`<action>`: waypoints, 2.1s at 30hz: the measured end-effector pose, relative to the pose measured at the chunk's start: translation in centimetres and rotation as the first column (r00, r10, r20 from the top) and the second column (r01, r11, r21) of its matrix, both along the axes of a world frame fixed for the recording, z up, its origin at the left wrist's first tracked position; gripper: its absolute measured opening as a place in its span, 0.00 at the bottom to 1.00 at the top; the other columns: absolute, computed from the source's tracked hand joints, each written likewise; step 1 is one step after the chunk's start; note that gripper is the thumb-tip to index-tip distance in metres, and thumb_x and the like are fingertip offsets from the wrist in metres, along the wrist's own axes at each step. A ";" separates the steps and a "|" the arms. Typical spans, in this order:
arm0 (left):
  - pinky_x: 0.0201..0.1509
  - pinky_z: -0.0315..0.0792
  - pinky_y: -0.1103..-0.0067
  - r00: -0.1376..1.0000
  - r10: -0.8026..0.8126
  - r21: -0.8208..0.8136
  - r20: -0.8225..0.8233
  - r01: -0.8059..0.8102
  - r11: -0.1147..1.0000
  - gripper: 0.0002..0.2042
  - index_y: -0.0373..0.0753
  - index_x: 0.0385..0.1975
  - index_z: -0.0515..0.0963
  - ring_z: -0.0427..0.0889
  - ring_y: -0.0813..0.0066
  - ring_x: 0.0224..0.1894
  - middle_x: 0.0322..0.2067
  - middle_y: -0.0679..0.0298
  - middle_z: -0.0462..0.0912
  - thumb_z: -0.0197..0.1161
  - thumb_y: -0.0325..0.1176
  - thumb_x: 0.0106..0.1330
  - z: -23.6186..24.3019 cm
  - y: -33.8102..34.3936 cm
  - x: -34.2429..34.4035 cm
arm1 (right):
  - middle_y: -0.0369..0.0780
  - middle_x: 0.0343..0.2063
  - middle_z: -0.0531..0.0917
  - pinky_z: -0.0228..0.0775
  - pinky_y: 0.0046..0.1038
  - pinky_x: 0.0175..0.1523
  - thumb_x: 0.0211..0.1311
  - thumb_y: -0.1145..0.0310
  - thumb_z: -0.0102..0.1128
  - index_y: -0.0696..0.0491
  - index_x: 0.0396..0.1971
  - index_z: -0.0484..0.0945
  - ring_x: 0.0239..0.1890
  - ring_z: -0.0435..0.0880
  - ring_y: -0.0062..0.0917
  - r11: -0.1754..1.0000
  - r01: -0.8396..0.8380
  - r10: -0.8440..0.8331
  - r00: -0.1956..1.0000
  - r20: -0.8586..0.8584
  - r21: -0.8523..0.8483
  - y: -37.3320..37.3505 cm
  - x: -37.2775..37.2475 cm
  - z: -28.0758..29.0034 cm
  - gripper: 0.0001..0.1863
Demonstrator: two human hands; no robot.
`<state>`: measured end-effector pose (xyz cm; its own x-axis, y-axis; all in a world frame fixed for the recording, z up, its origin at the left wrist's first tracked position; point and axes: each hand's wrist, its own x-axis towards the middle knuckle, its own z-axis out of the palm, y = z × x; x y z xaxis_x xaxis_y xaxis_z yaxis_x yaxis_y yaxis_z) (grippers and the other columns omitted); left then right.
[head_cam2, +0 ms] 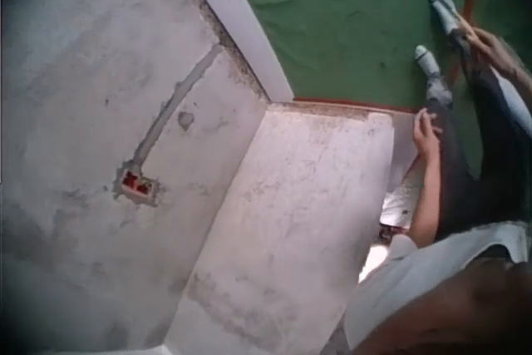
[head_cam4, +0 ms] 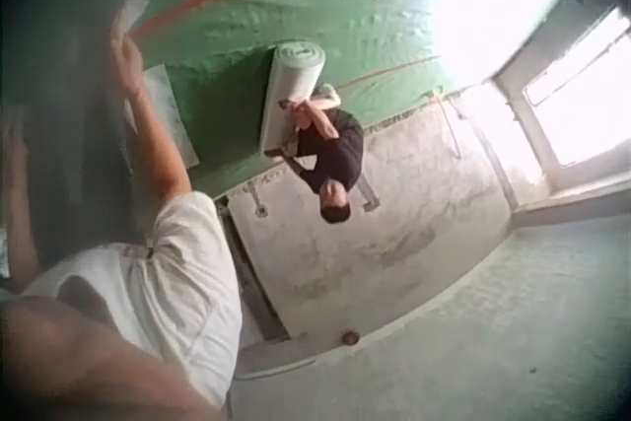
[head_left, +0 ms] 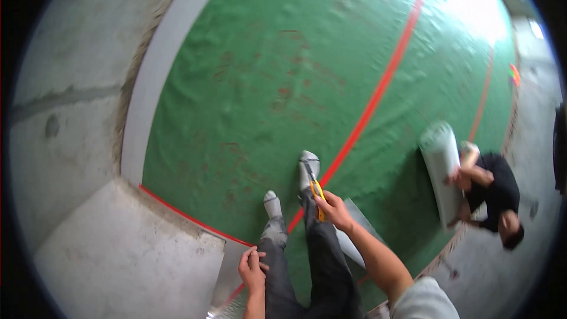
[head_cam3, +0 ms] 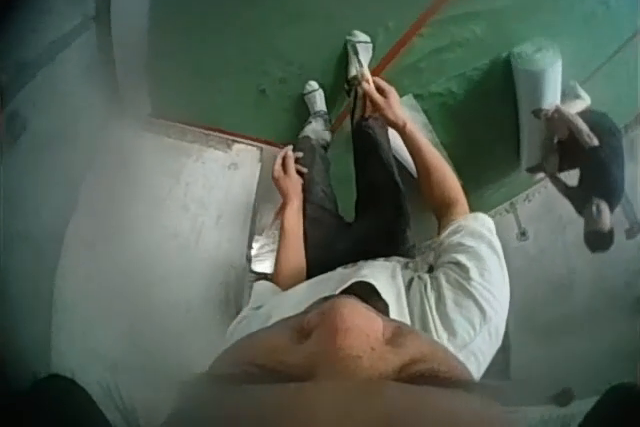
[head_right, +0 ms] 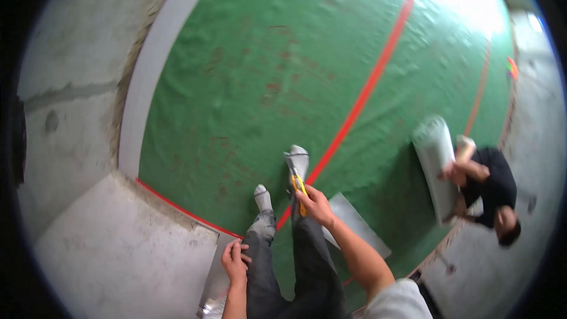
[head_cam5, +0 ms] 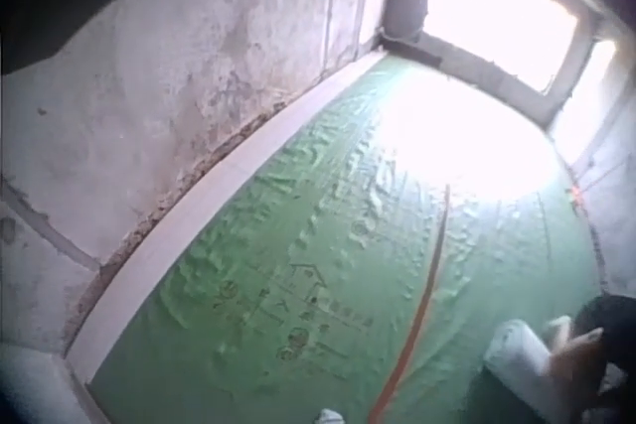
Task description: Cutting a piece of white mesh or insulation material from a large roll using a utility knife.
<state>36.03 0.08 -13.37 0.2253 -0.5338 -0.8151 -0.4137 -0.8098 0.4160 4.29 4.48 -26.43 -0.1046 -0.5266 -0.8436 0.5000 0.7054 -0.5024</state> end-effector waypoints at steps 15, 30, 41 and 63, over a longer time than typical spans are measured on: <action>0.54 0.82 0.76 0.797 -0.559 0.038 -0.227 0.581 0.813 0.16 0.31 0.59 0.85 0.89 0.74 0.44 0.44 0.58 0.93 0.64 0.37 0.85 -19.9 9.4 14.4 | 0.54 0.46 0.91 0.82 0.48 0.59 0.68 0.46 0.70 0.52 0.53 0.86 0.52 0.91 0.52 0.608 0.241 0.010 0.950 -0.311 0.756 54.8 27.6 9.5 0.26; 0.65 0.81 0.68 0.498 -0.856 -0.170 0.140 0.863 0.475 0.19 0.30 0.56 0.89 0.92 0.60 0.55 0.51 0.50 0.94 0.69 0.40 0.77 -18.4 25.7 15.1 | 0.42 0.28 0.89 0.82 0.42 0.40 0.73 0.48 0.72 0.55 0.40 0.86 0.32 0.91 0.32 0.565 0.577 -0.401 0.817 -0.414 0.590 76.2 38.7 4.6 0.22; 0.73 0.77 0.68 0.077 -0.987 -0.178 -0.142 0.979 0.102 0.26 0.31 0.69 0.81 0.88 0.60 0.65 0.63 0.48 0.89 0.68 0.45 0.82 -20.0 45.2 3.4 | 0.36 0.24 0.83 0.70 0.32 0.24 0.78 0.42 0.69 0.51 0.49 0.83 0.23 0.81 0.23 0.221 0.817 -0.655 0.529 -0.539 0.532 92.2 46.1 5.7 0.24; 0.86 0.44 0.32 -0.630 -0.645 -0.159 0.433 0.651 -0.742 0.46 0.54 0.90 0.53 0.43 0.38 0.91 0.90 0.48 0.45 0.67 0.58 0.78 -47.7 58.0 -19.5 | 0.52 0.39 0.91 0.82 0.49 0.50 0.65 0.48 0.81 0.57 0.40 0.84 0.44 0.91 0.51 0.300 0.684 -0.249 0.729 -0.638 0.665 107.1 40.0 -36.4 0.26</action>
